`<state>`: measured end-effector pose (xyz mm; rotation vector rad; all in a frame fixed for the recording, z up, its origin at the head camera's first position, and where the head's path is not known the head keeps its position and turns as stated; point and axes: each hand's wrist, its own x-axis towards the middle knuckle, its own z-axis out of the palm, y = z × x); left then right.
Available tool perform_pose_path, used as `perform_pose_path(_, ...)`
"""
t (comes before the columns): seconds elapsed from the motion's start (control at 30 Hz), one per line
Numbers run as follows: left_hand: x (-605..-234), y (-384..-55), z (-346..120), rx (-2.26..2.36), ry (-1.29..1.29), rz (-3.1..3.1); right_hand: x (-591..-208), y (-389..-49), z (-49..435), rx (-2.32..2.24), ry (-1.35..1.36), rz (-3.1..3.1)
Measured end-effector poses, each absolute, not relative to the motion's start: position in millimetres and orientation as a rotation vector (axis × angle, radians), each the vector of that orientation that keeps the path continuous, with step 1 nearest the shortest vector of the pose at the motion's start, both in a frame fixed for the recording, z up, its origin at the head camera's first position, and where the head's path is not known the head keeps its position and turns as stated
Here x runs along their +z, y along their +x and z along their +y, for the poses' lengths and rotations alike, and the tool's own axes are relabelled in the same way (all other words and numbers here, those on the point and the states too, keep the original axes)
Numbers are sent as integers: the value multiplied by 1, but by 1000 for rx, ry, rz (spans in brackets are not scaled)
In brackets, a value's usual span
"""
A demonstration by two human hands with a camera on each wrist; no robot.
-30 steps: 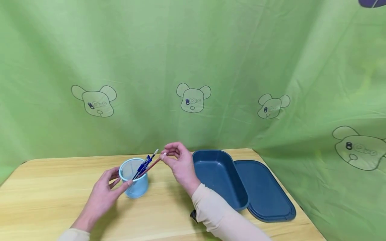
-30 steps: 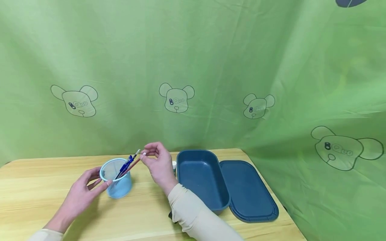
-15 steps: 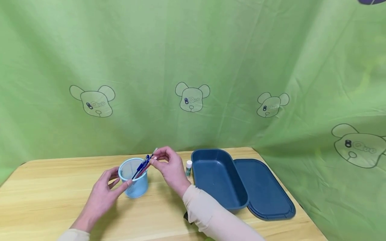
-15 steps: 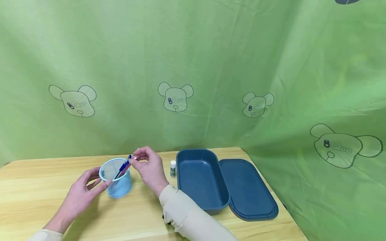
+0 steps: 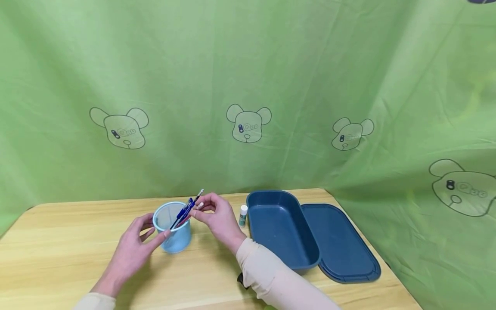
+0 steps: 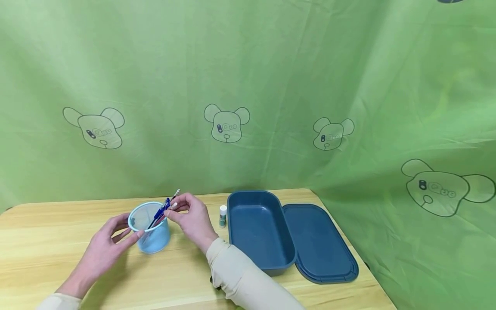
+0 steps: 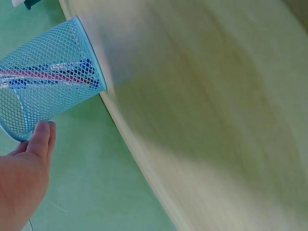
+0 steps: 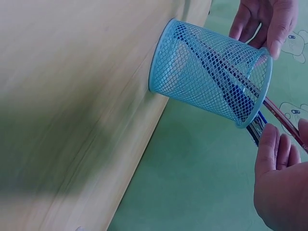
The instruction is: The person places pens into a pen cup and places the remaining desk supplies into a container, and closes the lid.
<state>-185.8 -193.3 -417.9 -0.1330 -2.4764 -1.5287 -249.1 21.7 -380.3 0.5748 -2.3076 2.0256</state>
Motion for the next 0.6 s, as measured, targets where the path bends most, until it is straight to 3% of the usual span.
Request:
perform_pose_path(0.33,-418,-186,-193,-1568,-196,-2455,-377,-242,43,1966,637,-2407)
perform_pose_path(0.6,-404,-169,-199,-1400,-91,-2365,-349,-235,96,1772,613,-2510)
